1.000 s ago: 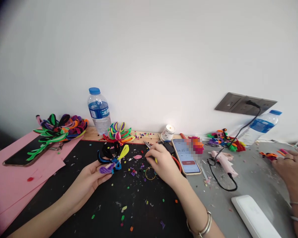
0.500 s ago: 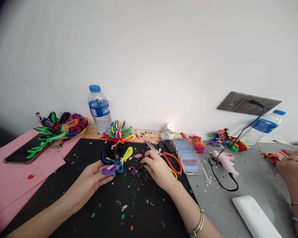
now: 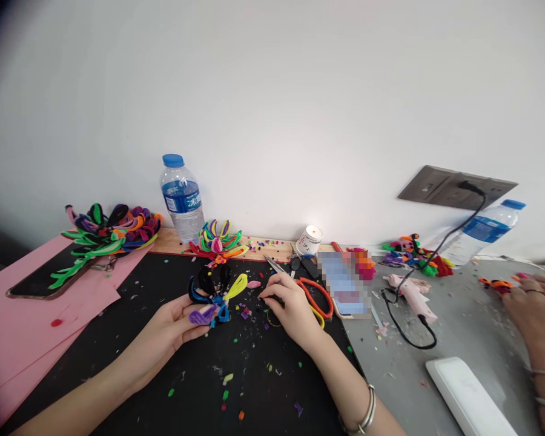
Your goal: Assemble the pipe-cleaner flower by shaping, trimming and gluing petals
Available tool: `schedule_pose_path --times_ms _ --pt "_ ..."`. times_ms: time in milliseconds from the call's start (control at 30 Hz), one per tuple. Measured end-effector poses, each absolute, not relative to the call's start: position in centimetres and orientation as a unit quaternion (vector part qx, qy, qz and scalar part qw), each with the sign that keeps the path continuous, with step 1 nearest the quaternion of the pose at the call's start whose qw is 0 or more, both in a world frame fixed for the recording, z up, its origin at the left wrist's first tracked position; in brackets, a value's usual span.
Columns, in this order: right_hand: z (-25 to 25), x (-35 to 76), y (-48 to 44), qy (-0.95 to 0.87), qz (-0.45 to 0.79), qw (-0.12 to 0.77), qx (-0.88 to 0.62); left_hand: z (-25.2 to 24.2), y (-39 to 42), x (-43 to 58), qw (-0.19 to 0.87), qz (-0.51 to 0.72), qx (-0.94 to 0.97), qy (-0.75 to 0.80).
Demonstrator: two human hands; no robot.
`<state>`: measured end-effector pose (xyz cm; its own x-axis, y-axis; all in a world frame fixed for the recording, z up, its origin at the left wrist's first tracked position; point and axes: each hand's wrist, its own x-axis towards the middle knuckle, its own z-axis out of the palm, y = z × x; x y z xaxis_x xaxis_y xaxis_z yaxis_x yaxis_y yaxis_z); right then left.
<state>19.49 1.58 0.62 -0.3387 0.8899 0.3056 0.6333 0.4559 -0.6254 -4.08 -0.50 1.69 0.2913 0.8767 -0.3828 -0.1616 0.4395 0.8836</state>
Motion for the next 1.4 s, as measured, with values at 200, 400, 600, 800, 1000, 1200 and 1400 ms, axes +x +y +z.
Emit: schedule_pose_path --times_ms 200,400,600,800,1000,1200,1400 --pt "1.6 19.3 1.1 -0.709 0.259 0.402 -0.519 1.5 -0.5 -4.1 0.714 0.343 0.391 0.469" --pt "1.7 19.2 0.7 -0.672 0.268 0.463 -0.511 1.7 -0.6 -4.0 0.746 0.298 0.402 0.44" --pt "1.9 18.7 0.2 -0.671 0.303 0.463 -0.494 1.6 -1.0 -3.8 0.768 0.252 0.411 0.421" --pt "1.9 18.1 0.1 -0.676 0.332 0.447 -0.482 1.6 -1.1 -3.8 0.786 0.242 0.41 0.395" --pt "1.6 18.0 0.0 -0.675 0.341 0.443 -0.481 1.7 -0.9 -3.8 0.794 0.238 0.4 0.39" --pt "1.4 18.0 0.1 -0.67 0.355 0.448 -0.473 1.7 -1.0 -3.8 0.801 0.238 0.397 0.38" --pt "1.3 18.0 0.1 -0.668 0.361 0.446 -0.473 1.6 -1.0 -3.7 0.8 0.234 0.398 0.384"
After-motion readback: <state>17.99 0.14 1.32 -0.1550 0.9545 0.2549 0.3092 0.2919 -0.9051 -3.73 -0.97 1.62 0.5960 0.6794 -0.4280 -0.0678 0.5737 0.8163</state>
